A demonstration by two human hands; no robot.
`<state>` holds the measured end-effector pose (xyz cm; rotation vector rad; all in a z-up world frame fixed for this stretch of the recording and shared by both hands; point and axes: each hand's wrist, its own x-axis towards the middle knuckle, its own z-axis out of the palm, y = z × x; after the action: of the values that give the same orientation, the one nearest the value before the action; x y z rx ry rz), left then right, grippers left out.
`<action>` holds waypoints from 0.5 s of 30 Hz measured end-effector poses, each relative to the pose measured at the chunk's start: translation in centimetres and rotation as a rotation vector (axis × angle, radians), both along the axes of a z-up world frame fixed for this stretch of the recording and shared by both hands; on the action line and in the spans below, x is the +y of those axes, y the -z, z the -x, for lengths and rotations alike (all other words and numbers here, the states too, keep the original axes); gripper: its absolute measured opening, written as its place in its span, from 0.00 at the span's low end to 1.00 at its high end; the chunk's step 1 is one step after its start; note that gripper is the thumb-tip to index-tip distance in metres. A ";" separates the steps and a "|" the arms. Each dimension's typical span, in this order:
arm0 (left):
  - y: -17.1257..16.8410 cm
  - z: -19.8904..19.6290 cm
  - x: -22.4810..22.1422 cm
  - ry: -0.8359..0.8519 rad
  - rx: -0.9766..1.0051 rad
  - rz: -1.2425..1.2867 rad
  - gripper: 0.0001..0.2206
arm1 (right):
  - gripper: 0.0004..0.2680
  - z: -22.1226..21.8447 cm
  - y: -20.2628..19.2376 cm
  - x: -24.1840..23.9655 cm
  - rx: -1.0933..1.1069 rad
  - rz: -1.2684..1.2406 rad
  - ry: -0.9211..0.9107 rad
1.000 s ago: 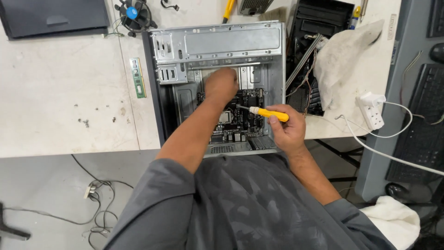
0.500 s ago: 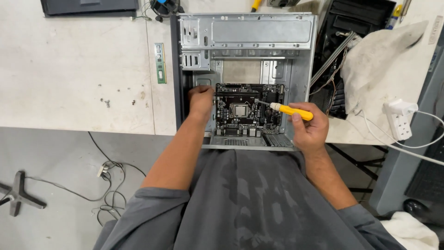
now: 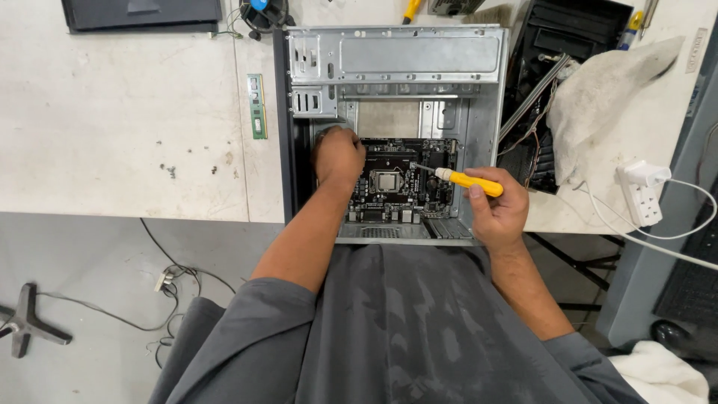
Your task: Securing a motherboard into a computer case using a screwdriver, followed by installing a RAM module and a CPU cooler.
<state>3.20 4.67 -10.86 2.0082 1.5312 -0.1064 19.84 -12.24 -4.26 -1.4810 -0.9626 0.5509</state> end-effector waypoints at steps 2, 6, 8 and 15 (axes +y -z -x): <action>-0.1 -0.3 -0.4 0.030 0.032 -0.055 0.05 | 0.07 -0.1 -0.1 0.1 -0.009 0.004 -0.006; 2.0 0.3 -0.2 0.049 -0.026 -0.069 0.04 | 0.08 -0.1 -0.1 0.0 -0.026 0.013 -0.015; 1.7 0.9 0.2 -0.070 -0.087 0.041 0.05 | 0.08 0.0 -0.3 0.1 -0.032 0.018 -0.015; 4.2 3.0 0.7 -0.592 -0.463 0.340 0.14 | 0.08 -0.2 0.2 0.2 -0.029 0.020 -0.023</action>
<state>0.20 5.32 -15.03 1.1550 1.5962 0.2967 20.02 -12.03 -4.46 -1.5011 -0.9999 0.5588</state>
